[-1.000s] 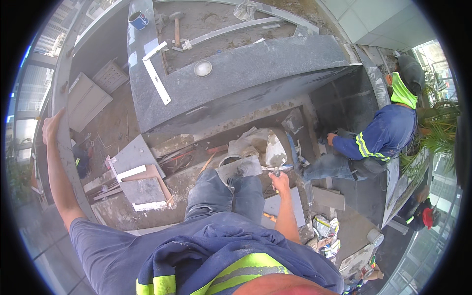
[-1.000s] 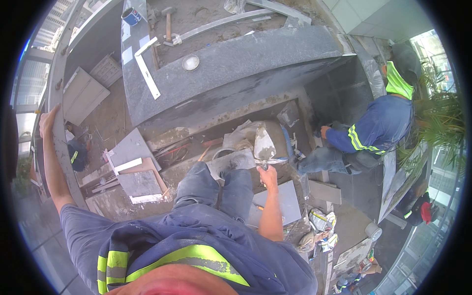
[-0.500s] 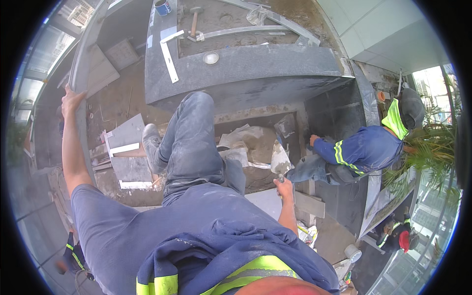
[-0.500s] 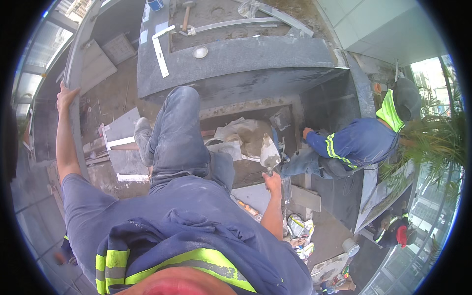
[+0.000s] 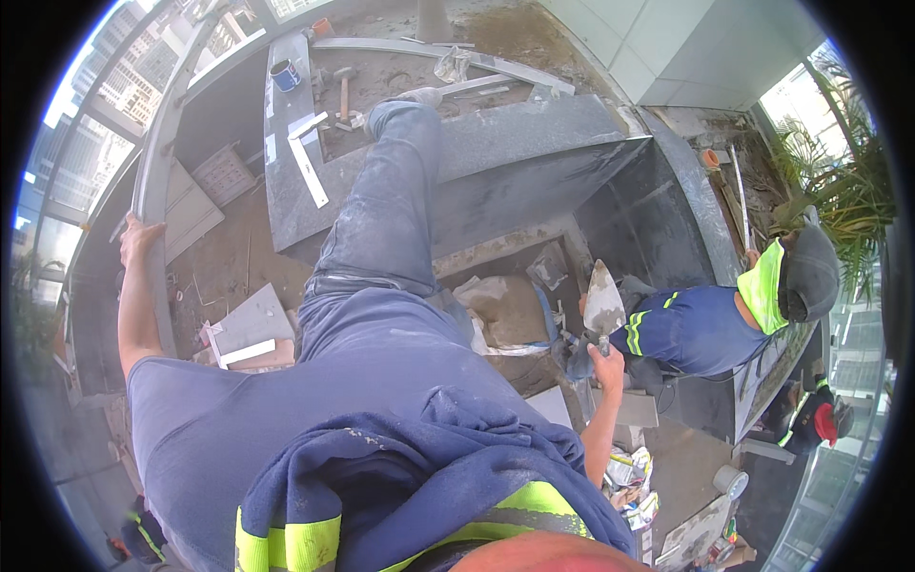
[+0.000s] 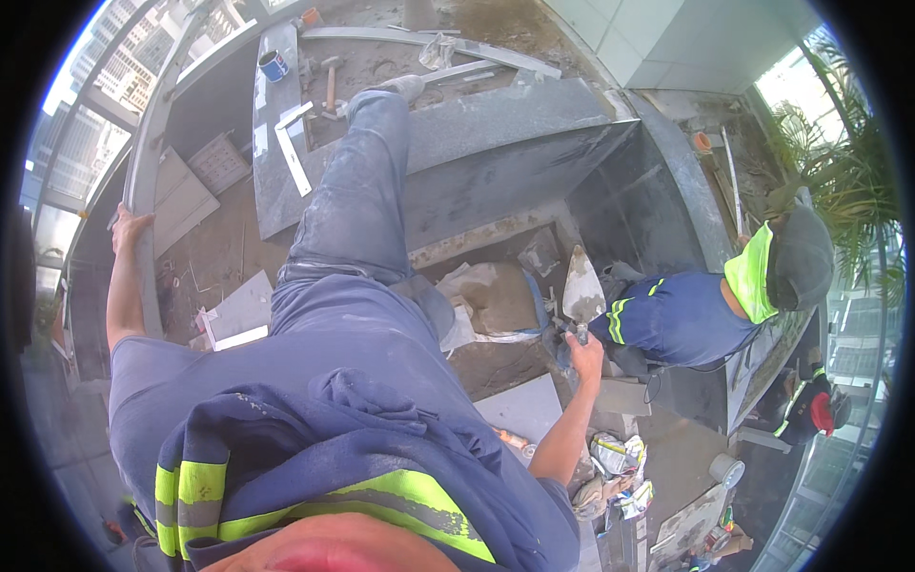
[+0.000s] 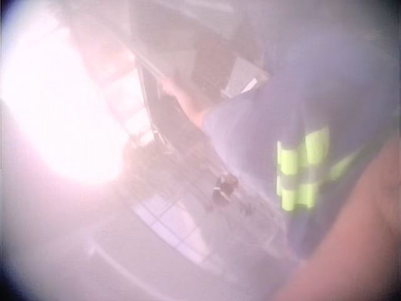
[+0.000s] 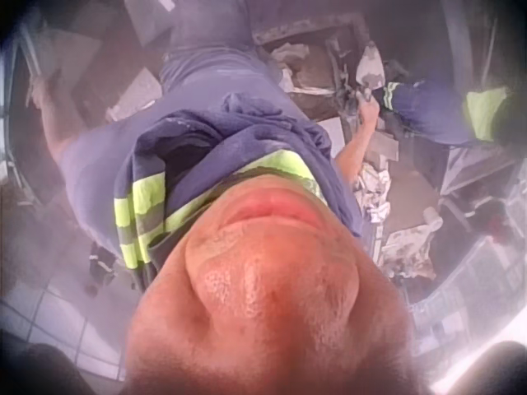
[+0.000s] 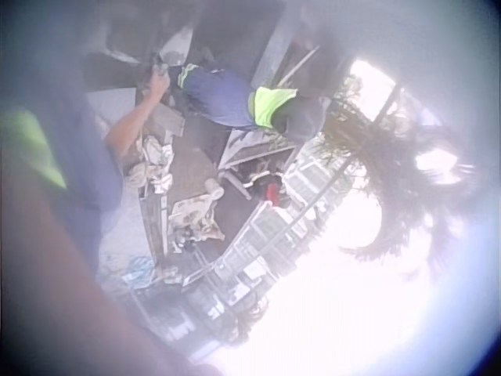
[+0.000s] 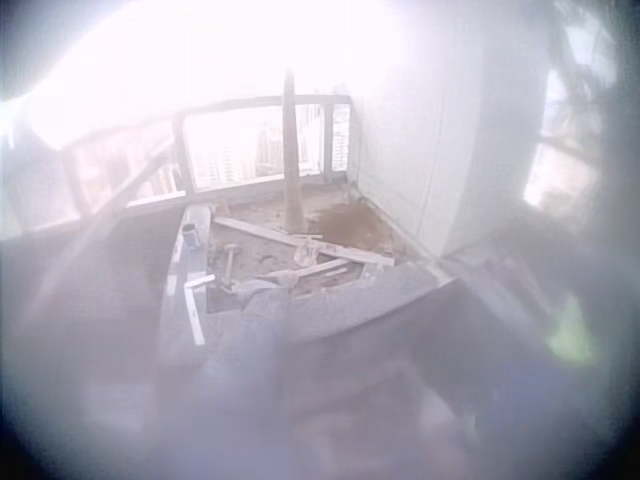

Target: The person uses an angle grinder to cut a large stone tile on a curved staircase. They then lift the cut piece, place it on the stair, and use a trowel to apply mortar to the stair surface before positioning the tile.

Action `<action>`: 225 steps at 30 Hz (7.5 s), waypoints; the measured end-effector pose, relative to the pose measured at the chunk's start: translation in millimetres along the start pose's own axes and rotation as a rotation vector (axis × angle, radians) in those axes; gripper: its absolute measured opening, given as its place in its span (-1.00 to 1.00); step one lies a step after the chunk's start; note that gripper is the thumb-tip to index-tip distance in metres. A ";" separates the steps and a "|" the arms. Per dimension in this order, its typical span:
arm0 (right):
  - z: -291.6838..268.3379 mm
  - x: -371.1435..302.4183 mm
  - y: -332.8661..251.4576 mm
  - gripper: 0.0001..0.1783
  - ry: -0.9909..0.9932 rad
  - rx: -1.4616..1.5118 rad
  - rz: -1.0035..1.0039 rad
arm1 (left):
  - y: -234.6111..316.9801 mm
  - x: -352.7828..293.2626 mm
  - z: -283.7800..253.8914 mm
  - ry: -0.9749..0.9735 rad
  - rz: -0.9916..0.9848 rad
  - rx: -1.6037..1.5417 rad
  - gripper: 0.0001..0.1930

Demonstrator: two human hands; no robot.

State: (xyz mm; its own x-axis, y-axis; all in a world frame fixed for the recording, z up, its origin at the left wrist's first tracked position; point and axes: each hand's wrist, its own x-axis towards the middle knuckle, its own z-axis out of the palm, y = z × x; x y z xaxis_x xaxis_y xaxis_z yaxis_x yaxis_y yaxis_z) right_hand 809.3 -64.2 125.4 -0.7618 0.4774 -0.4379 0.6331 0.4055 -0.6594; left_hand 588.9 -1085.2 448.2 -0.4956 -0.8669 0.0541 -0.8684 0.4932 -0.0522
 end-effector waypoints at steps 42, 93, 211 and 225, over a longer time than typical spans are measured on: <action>287.2 705.2 -1226.3 -0.65 0.166 -0.057 -1.102 | 86.0 133.4 27.4 0.086 -0.370 0.199 -0.02; 147.6 927.4 -963.8 -0.35 -0.230 -0.297 0.029 | 1361.3 64.3 90.6 -1.079 1.111 -0.151 -0.44; 351.2 1284.0 -1142.2 -0.42 -0.172 -0.475 -0.193 | 1603.0 52.6 401.5 -0.791 1.686 -0.687 -0.84; 330.4 1252.9 -1077.8 -0.43 -0.197 -0.416 -0.156 | 1600.5 45.6 389.9 -0.747 1.641 -0.784 -0.78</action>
State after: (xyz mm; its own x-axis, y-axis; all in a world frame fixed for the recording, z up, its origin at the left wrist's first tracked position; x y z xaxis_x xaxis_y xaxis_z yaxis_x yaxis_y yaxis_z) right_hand -872.9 -160.6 85.5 -0.8378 0.2462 -0.4873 0.4801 0.7570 -0.4431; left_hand -816.2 -363.8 -21.8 -0.7715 0.6343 0.0500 0.4234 0.4530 0.7846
